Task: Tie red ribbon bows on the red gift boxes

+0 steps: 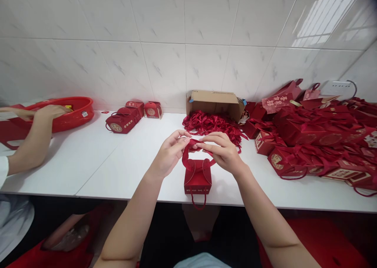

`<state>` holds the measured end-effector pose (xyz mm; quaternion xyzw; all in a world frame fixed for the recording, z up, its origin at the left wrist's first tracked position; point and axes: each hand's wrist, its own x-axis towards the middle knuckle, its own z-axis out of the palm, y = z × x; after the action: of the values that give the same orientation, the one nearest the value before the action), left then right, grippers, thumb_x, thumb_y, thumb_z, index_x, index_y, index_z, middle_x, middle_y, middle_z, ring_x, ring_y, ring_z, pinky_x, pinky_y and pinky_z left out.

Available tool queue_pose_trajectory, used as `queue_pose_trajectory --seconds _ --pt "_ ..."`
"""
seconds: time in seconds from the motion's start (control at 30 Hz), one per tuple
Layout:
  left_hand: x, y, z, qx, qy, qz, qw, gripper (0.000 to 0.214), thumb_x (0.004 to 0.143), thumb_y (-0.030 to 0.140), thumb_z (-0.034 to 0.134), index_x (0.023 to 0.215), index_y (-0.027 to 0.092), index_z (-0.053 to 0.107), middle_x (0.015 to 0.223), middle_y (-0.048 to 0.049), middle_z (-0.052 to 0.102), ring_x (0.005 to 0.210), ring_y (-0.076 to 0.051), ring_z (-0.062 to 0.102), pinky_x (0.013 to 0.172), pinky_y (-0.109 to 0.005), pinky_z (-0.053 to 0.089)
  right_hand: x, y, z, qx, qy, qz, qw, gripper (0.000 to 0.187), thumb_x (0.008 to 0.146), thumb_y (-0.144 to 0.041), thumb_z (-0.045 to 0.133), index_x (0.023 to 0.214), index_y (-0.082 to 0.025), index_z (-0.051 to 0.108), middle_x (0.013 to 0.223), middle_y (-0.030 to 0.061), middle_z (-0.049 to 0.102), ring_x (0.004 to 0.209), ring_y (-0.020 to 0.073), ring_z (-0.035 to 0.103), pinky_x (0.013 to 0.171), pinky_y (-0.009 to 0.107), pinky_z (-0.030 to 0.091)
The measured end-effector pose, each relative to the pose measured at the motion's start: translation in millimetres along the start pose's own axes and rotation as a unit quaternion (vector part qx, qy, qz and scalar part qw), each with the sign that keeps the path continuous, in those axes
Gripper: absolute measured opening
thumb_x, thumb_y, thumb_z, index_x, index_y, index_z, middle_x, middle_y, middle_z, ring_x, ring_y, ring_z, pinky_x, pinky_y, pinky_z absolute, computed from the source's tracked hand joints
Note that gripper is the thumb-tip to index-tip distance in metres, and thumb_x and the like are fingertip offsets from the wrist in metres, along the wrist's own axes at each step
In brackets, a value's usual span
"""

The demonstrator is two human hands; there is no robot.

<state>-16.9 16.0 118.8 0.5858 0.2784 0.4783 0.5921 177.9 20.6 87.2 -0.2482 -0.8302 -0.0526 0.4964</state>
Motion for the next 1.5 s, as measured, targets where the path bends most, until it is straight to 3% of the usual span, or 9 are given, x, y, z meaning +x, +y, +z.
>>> queue_pose_trajectory --seconds 0.2,0.37,0.5,0.6,0.73,0.9,1.0,1.2,1.5 --pt "-16.9 -12.8 -9.5 0.34 0.24 0.19 0.889 0.019 0.076 0.029 0.065 0.091 0.019 0.057 0.073 0.0013 0.057 0.07 -0.012 0.057 0.069 -0.024 0.045 -23.0 -10.2 -9.2 0.047 0.121 0.147 0.981 0.027 0.087 -0.014 0.052 0.107 -0.025 0.067 0.094 0.0058 0.069 0.087 0.019 0.063 0.075 0.036 0.051" --pt "-47.7 -39.9 -61.4 0.38 0.346 0.121 0.849 0.02 0.072 0.026 0.066 0.088 0.019 0.056 0.067 0.0041 0.049 0.063 -0.01 0.052 0.064 -0.021 0.044 -85.6 -9.5 -36.3 -0.018 0.133 0.336 0.932 0.018 0.087 -0.027 0.054 0.09 -0.02 0.07 0.088 0.0065 0.07 0.082 0.0197 0.065 0.075 0.033 0.05" --pt "-78.5 -85.5 -114.3 0.394 0.396 0.018 0.829 0.021 0.069 0.029 0.064 0.086 0.02 0.056 0.066 0.0046 0.047 0.062 -0.012 0.05 0.065 -0.024 0.044 -155.4 7.1 -49.6 -0.063 0.076 0.514 0.852 0.03 0.082 -0.043 0.055 0.08 -0.017 0.071 0.075 0.0076 0.07 0.074 0.0225 0.065 0.071 0.035 0.051" --pt "-89.8 -112.8 -128.3 0.413 0.373 -0.087 0.826 0.022 0.067 0.034 0.064 0.081 0.02 0.057 0.069 0.0015 0.054 0.067 -0.016 0.056 0.068 -0.031 0.047 -182.8 17.3 -45.3 -0.032 0.012 0.555 0.831 0.034 0.079 -0.047 0.057 0.085 -0.017 0.07 0.081 0.0093 0.071 0.075 0.0234 0.065 0.072 0.037 0.052" --pt "-79.5 -118.1 -102.7 0.442 0.357 -0.041 0.822 0.019 0.072 0.037 0.06 0.082 0.021 0.06 0.095 -0.0053 0.062 0.098 -0.024 0.057 0.089 -0.04 0.044 -166.2 16.5 -26.6 -0.07 0.066 0.515 0.852 0.042 0.082 -0.045 0.054 0.113 -0.018 0.06 0.113 0.0134 0.061 0.096 0.0247 0.06 0.082 0.042 0.05" --pt "-55.4 -104.9 -53.7 0.306 0.172 0.023 0.936 0.017 0.078 0.033 0.059 0.091 0.021 0.058 0.103 -0.0057 0.06 0.108 -0.021 0.056 0.094 -0.036 0.043 -117.7 -2.5 6.9 0.05 0.025 0.444 0.894 0.032 0.09 -0.039 0.043 0.111 -0.022 0.061 0.107 0.0102 0.06 0.099 0.0207 0.057 0.088 0.04 0.047" --pt "-50.1 -100.5 -33.6 0.259 0.104 0.013 0.96 0.024 0.08 0.033 0.059 0.101 0.021 0.055 0.113 -0.0082 0.055 0.114 -0.022 0.052 0.093 -0.036 0.045 -99.7 -15.8 25.1 0.107 -0.014 0.432 0.895 0.038 0.09 -0.039 0.046 0.123 -0.025 0.056 0.097 0.0066 0.055 0.088 0.0173 0.057 0.084 0.037 0.049" --pt "-49.6 -97.9 -16.9 0.342 -0.013 -0.005 0.939 0.05 0.08 0.036 0.061 0.128 0.033 0.047 0.142 -0.0081 0.031 0.135 -0.028 0.027 0.106 -0.045 0.033 -86.7 -28.9 35.5 0.123 -0.107 0.402 0.901 0.043 0.084 -0.042 0.057 0.125 -0.03 0.057 0.089 0.0038 0.044 0.083 0.017 0.051 0.077 0.036 0.051" --pt "-46.8 -104.9 -12.4 0.381 0.01 0.009 0.924 0.039 0.083 0.031 0.056 0.122 0.028 0.052 0.133 -0.0093 0.04 0.13 -0.027 0.034 0.107 -0.046 0.033 -86.6 -30.3 36.2 0.115 -0.11 0.415 0.896 0.038 0.087 -0.038 0.053 0.123 -0.027 0.059 0.084 0.0031 0.045 0.077 0.016 0.052 0.077 0.036 0.05"
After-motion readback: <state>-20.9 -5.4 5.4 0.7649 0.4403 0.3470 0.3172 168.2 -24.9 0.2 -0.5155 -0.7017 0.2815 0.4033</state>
